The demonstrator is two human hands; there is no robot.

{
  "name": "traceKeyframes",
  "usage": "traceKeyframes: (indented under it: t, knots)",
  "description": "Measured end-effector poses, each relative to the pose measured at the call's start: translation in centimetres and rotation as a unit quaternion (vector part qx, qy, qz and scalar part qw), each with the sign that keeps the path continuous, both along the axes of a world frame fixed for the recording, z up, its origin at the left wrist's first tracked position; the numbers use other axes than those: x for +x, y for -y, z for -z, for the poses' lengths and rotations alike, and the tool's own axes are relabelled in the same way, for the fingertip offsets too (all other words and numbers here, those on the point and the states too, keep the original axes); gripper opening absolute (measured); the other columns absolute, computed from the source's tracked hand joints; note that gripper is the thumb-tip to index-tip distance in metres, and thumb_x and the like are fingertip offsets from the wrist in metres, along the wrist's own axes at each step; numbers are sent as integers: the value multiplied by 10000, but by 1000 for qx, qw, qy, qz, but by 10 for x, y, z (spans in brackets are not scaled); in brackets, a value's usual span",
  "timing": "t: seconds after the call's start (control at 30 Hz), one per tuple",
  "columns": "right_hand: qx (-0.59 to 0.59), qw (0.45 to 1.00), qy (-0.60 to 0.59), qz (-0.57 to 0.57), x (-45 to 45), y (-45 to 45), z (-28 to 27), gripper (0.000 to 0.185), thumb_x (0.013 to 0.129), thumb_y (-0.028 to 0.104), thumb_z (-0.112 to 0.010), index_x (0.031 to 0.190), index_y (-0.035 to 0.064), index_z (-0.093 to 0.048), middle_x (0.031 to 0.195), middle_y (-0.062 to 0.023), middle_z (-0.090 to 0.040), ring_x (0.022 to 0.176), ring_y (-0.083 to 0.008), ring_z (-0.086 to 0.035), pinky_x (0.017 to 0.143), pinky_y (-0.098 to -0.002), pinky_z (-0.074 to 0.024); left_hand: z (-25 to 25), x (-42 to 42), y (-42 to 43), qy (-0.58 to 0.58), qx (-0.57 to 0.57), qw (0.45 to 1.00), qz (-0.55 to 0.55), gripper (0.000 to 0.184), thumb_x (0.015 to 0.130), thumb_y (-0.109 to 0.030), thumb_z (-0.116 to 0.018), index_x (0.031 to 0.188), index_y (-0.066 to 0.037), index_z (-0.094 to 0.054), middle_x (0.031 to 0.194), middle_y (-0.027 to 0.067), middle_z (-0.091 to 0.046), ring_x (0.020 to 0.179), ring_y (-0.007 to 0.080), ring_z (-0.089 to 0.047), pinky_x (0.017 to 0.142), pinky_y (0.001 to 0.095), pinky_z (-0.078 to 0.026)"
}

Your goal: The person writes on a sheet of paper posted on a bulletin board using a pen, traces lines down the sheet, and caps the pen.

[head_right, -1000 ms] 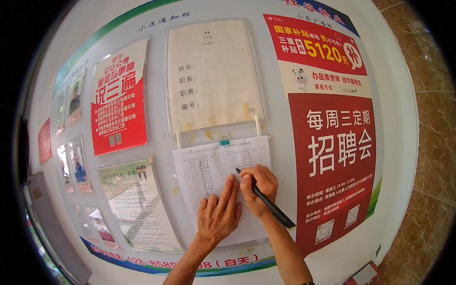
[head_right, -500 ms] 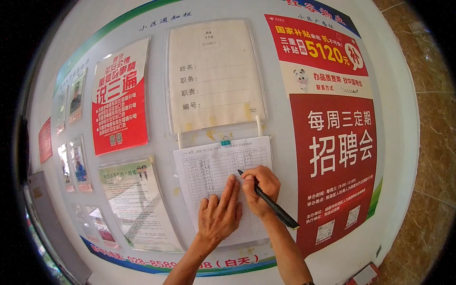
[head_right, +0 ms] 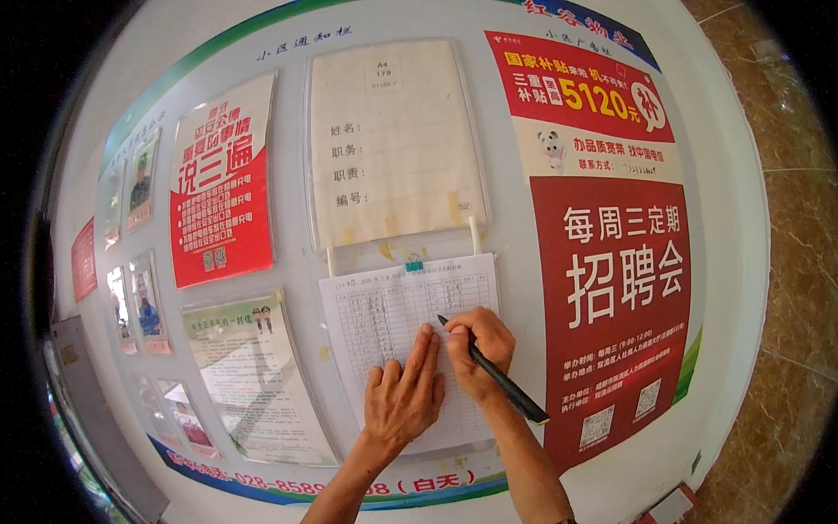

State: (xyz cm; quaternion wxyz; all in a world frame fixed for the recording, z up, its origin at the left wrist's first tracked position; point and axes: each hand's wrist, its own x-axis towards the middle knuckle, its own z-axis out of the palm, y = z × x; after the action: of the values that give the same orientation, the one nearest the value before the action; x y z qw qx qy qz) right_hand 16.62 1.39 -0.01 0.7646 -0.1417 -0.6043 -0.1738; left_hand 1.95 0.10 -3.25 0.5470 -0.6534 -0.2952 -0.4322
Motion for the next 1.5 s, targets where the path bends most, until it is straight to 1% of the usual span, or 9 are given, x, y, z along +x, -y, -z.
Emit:
traceKeyframes:
  t: [0.03,0.17,0.37,0.43,1.07,1.17,1.5]
  knots:
    - [-9,1000,-7,-1,-1,2,0,61,816,-15,-561,769,10,-592,658,-81,-535,577,-205,-508,536,-334,-419,0,0,0,-1,1,1000,-1,440,859,-203,-606,1268,-50,-657,1453,39,-544,574,136,-382,545,283,-324]
    - [22,999,-23,-7,-2,-2,-1,63,818,-13,-560,770,10,-591,663,-80,-541,581,-203,-511,538,-329,-419,1,0,-1,0,2,1000,3,440,856,-201,-609,1267,-49,-657,1452,41,-545,574,135,-382,545,284,-324]
    - [-5,1000,-8,1,2,1,-1,79,844,1,-553,777,14,-593,674,-74,-554,595,-191,-526,546,-325,-431,1,0,0,1,-2,1000,6,455,855,-195,-609,1283,-46,-646,1457,42,-539,580,137,-384,552,288,-327]
    - [-34,999,-8,-25,2,3,-1,83,853,3,-552,785,13,-598,677,-73,-556,597,-185,-528,550,-319,-436,2,-1,-2,1,2,1000,10,455,858,-193,-607,1286,-43,-644,1459,43,-537,582,137,-384,554,288,-328]
    - [-14,1000,-15,-17,0,-2,-1,67,843,12,-572,782,13,-601,655,-73,-532,581,-194,-510,544,-336,-423,1,-1,0,1,-4,1000,9,465,853,-192,-613,1289,-33,-638,1455,51,-540,592,146,-395,556,287,-340]
    - [-10,1000,-16,3,1,-1,-1,66,840,8,-571,781,13,-600,647,-72,-523,572,-192,-504,535,-338,-418,1,0,0,-2,-3,1000,8,465,850,-191,-614,1286,-34,-640,1459,55,-536,588,146,-397,554,286,-339]
    - [-4,1000,-21,7,0,-2,0,63,832,-11,-563,785,12,-597,675,-81,-561,575,-192,-527,540,-321,-438,1,-1,0,1,-4,1000,5,459,860,-203,-614,1287,-37,-640,1454,56,-541,589,144,-399,548,287,-337]
